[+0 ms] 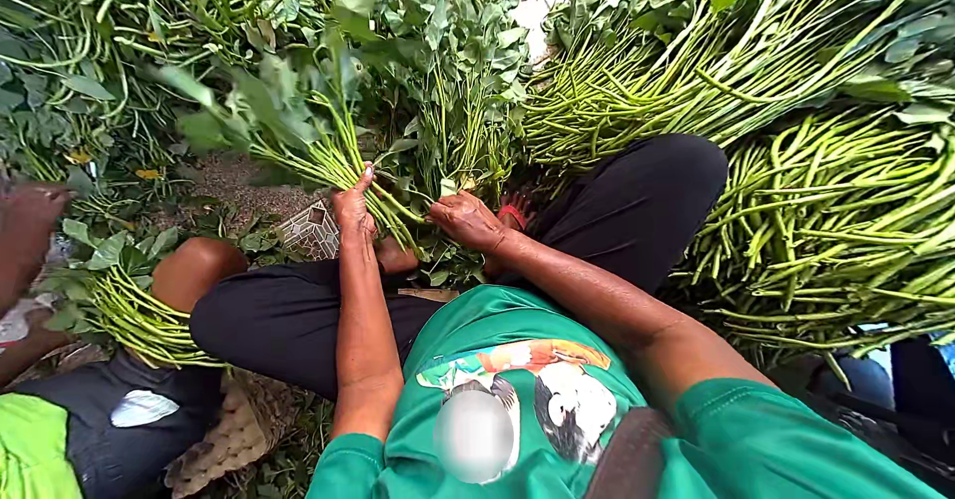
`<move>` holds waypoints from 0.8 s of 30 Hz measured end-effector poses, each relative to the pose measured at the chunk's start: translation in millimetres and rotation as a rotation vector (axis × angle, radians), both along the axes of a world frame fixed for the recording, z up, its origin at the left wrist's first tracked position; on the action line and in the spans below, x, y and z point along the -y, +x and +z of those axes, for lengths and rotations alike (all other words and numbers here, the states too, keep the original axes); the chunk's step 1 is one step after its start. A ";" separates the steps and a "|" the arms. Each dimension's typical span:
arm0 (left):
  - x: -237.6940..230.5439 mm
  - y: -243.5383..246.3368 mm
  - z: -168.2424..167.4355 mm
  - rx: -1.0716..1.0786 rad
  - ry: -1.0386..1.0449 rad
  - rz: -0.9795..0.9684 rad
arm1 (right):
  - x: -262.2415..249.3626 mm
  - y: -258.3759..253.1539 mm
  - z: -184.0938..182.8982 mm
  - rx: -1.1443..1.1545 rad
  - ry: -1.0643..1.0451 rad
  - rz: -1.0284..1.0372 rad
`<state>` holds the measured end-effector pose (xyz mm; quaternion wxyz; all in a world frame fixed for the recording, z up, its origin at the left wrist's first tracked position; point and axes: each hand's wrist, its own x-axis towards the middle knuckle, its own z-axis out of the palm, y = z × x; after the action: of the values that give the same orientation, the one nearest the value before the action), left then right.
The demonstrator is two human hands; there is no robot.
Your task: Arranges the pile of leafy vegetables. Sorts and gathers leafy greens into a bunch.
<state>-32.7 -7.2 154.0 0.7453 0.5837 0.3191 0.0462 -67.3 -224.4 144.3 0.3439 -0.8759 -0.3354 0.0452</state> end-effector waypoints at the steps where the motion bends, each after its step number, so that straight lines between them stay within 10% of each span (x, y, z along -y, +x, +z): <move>1: -7.4 2.1 -0.5 0.007 0.008 0.039 | 9.4 -2.5 4.6 -0.083 -0.127 0.014; 6: -31.7 0.4 6.1 0.005 0.050 0.050 | 45.4 7.3 18.1 -0.742 -0.687 0.205; 14: -30.0 -9.6 22.1 0.046 0.083 -0.200 | -3.2 22.6 25.5 -0.258 -0.161 0.129; 24: -72.3 -21.0 46.2 0.272 0.161 0.083 | -15.2 -3.7 -66.1 -0.748 -0.556 0.118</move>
<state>-53.7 65.0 200.2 0.7299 0.6162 0.2342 0.1809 -71.0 -209.1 78.3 0.1905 -0.8377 -0.2130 0.4654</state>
